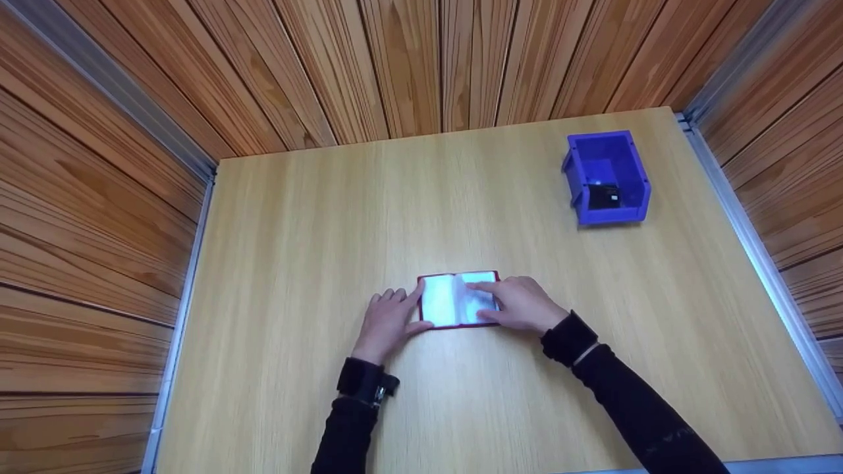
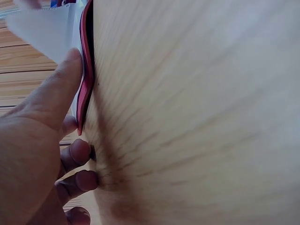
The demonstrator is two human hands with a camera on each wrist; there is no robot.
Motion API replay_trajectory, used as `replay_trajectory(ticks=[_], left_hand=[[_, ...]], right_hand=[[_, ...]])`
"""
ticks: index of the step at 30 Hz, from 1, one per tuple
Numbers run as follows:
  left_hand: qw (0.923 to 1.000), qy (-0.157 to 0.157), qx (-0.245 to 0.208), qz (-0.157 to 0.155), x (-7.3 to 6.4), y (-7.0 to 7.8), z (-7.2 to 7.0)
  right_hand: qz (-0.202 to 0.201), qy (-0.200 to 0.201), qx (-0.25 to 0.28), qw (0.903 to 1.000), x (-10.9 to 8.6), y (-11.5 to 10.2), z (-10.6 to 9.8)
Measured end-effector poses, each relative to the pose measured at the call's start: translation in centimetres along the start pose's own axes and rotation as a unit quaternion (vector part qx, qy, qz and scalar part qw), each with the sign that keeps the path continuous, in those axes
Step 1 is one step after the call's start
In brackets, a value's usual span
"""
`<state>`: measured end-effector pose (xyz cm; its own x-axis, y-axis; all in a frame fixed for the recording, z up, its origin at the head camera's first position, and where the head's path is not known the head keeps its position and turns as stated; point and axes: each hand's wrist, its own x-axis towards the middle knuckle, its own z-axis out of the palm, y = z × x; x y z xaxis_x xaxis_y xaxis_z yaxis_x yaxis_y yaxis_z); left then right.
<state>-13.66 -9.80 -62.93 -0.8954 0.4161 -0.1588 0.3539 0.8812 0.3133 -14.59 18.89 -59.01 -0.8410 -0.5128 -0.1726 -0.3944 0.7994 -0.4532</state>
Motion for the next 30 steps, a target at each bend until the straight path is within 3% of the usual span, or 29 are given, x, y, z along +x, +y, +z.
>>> replay_trajectory(ticks=[5,10,13,20,30], left_hand=[[0.9999,0.011,0.006,0.006,-0.1,0.0,-0.1],[0.9998,0.013,0.008,0.010,0.0,0.1,-0.1],[0.9998,0.012,0.008,0.009,0.0,0.1,-0.1],[0.9999,0.015,0.001,0.007,-0.1,-0.1,-0.2],[0.9991,0.030,-0.026,0.013,-0.3,-0.4,-0.1]], right_hand=[[0.015,0.095,-0.011,0.9953,1.4,-1.5,1.4],[0.022,0.134,-0.033,0.9902,2.3,-2.8,2.5],[0.015,0.131,-0.045,0.9903,2.7,-3.3,2.9],[0.000,0.077,-0.084,0.9935,3.0,-3.7,3.8],[-0.005,0.073,-0.093,0.9930,3.2,-3.9,4.5]])
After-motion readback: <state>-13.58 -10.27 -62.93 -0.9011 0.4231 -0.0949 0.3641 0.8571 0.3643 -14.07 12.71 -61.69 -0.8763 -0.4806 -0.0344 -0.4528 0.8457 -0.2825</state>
